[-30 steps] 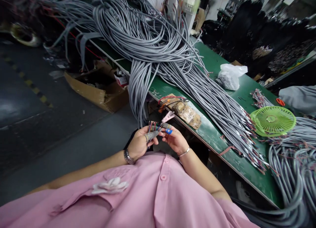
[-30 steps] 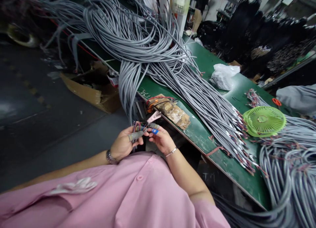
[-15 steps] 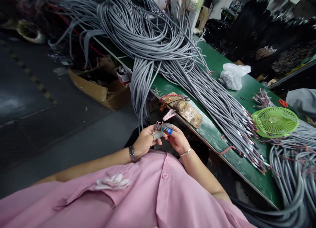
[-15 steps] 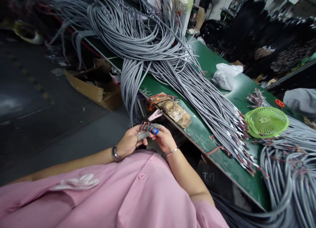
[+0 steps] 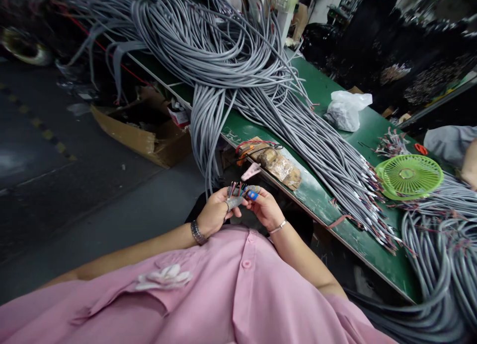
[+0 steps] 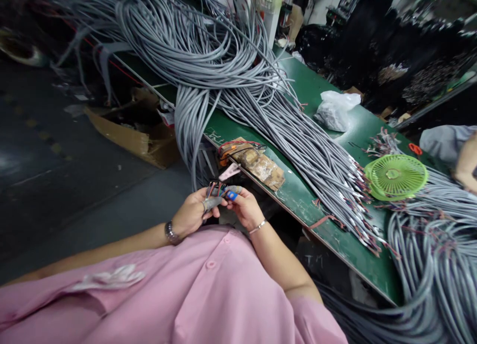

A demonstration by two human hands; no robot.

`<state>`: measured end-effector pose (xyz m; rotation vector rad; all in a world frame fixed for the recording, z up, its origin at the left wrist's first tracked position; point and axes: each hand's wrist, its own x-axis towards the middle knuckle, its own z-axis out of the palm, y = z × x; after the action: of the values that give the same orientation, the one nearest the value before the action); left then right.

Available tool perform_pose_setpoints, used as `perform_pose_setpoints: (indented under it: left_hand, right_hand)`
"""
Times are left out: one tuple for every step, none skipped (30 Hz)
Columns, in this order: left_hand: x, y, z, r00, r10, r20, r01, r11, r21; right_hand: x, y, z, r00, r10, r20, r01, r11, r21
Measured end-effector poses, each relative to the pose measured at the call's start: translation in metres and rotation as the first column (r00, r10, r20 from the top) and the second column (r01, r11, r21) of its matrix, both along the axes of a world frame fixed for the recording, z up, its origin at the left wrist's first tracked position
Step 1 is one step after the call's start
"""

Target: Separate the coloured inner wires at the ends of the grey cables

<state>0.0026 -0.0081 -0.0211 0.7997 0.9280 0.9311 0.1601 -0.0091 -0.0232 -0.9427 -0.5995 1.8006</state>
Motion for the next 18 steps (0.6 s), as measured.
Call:
perform_pose_setpoints:
  left_hand:
    - [-0.0003,-0.0002,0.0005,1.000,0.002,0.003,-0.002,1.000,-0.006]
    - [-0.0006,-0.0004,0.0010,1.000,0.003,0.006,-0.003,1.000,-0.010]
    - [-0.0008,-0.0005,0.0016,1.000,0.002,0.010,-0.002,1.000,-0.013]
    - [-0.0010,-0.0004,0.0021,1.000,0.000,0.014,0.000,1.000,-0.015]
    - [-0.0011,-0.0002,0.0024,1.000,-0.002,0.017,0.002,1.000,-0.016]
    - [-0.0012,0.0001,0.0027,1.000,-0.002,0.017,0.002,1.000,-0.018]
    - [-0.0012,0.0004,0.0028,1.000,0.001,0.015,-0.001,1.000,-0.020]
    - [-0.0012,0.0008,0.0029,1.000,0.005,0.011,-0.004,1.000,-0.022]
    - [-0.0012,0.0012,0.0030,1.000,0.009,0.006,-0.009,1.000,-0.025]
    - [-0.0013,0.0015,0.0031,1.000,0.013,0.001,-0.013,1.000,-0.029]
    - [-0.0013,0.0018,0.0033,1.000,0.015,-0.003,-0.015,0.999,-0.031]
    - [-0.0013,0.0020,0.0035,1.000,0.013,-0.004,-0.013,0.999,-0.034]
    - [-0.0012,0.0021,0.0037,1.000,0.010,-0.005,-0.010,0.999,-0.038]
    - [-0.0012,0.0022,0.0039,1.000,0.006,-0.004,-0.006,0.999,-0.043]
    - [-0.0011,0.0023,0.0040,1.000,0.004,-0.002,-0.004,0.999,-0.047]
    - [-0.0009,0.0025,0.0040,1.000,0.002,0.001,-0.002,0.999,-0.050]
    - [-0.0007,0.0027,0.0038,1.000,0.003,0.005,-0.003,0.999,-0.053]
    - [-0.0005,0.0031,0.0035,1.000,0.004,0.008,-0.004,0.998,-0.057]
  right_hand:
    - [-0.0002,0.0002,-0.0012,1.000,-0.005,0.002,0.005,1.000,0.000]
    - [-0.0004,0.0003,-0.0022,1.000,-0.009,0.003,0.009,1.000,-0.001]
    - [-0.0006,0.0004,-0.0030,1.000,-0.014,0.004,0.014,1.000,-0.002]
    - [-0.0007,0.0004,-0.0034,1.000,-0.020,0.005,0.020,1.000,-0.003]
    - [-0.0009,0.0004,-0.0033,1.000,-0.025,0.006,0.025,1.000,-0.004]
    - [-0.0009,0.0004,-0.0027,1.000,-0.030,0.009,0.030,1.000,-0.004]
    - [-0.0010,0.0002,-0.0017,0.999,-0.034,0.012,0.034,0.999,-0.001]
    - [-0.0010,0.0000,-0.0005,0.999,-0.039,0.018,0.039,0.999,0.004]
    - [-0.0010,-0.0002,0.0008,0.999,-0.043,0.028,0.042,0.999,0.011]
    - [-0.0010,-0.0004,0.0020,0.998,-0.047,0.047,0.046,0.999,0.021]
    - [-0.0012,-0.0006,0.0028,0.996,-0.053,0.075,0.051,0.998,0.036]
    - [-0.0014,-0.0007,0.0032,0.991,-0.064,0.114,0.058,0.997,0.054]
    - [-0.0017,-0.0007,0.0032,0.984,-0.082,0.160,0.070,0.995,0.075]
    - [-0.0020,-0.0005,0.0027,0.973,-0.103,0.207,0.085,0.992,0.097]
    - [-0.0023,-0.0002,0.0019,0.960,-0.126,0.248,0.100,0.988,0.118]
    - [-0.0025,0.0002,0.0009,0.949,-0.146,0.278,0.113,0.985,0.133]
    - [-0.0024,0.0007,-0.0001,0.942,-0.160,0.296,0.123,0.982,0.140]
    - [-0.0020,0.0013,-0.0011,0.937,-0.172,0.304,0.135,0.981,0.140]
